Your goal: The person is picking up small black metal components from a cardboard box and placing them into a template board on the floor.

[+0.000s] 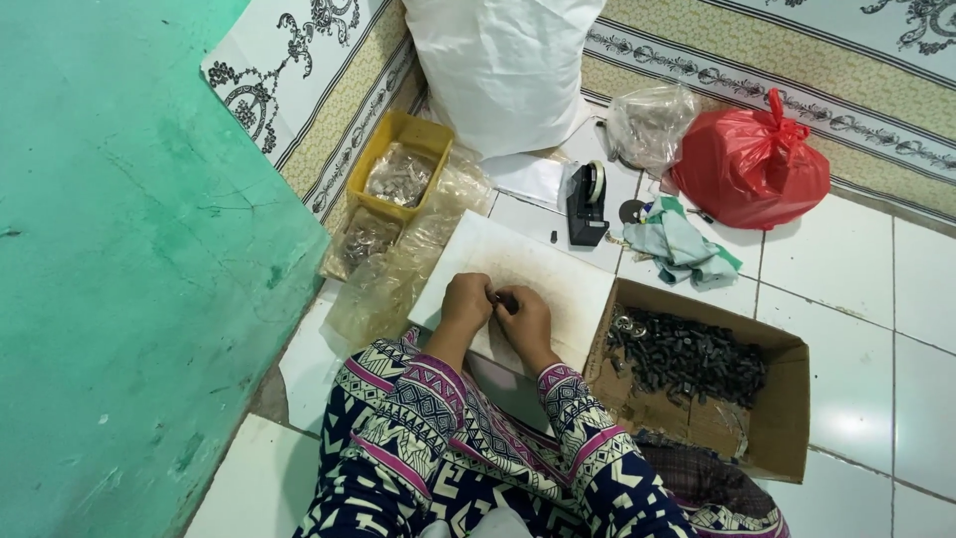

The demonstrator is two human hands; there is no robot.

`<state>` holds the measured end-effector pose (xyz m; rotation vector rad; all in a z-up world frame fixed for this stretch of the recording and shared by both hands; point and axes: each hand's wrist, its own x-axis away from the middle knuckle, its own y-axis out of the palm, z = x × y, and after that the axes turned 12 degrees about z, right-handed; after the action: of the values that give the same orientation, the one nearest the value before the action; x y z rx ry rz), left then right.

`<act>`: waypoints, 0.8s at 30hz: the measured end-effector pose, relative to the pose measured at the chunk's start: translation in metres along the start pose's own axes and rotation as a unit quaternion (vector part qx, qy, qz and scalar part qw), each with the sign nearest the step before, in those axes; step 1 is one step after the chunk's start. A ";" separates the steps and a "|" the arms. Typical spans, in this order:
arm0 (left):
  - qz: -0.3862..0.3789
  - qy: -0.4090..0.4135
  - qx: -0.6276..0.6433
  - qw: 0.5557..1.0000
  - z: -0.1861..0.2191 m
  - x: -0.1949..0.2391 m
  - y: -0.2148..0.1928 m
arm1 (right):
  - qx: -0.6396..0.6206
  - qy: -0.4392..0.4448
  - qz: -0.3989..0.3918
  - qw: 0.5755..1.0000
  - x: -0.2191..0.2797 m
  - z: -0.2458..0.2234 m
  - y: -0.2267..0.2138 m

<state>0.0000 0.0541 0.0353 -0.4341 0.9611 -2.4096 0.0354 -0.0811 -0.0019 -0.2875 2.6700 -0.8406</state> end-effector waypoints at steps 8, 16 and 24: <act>-0.006 0.007 -0.013 1.000 0.005 0.003 -0.009 | -0.012 0.011 -0.006 1.000 -0.001 0.014 0.001; -0.028 -0.010 -0.032 0.999 0.019 0.013 -0.031 | -0.009 0.028 -0.010 1.000 0.004 0.019 -0.053; 0.121 0.261 0.053 0.956 0.063 0.026 0.019 | 0.099 0.070 0.016 0.992 0.011 0.128 -0.187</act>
<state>0.0142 -0.0069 0.0687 0.3653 1.0168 -2.3708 0.0894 -0.3017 0.0055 -0.1416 2.6821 -1.1456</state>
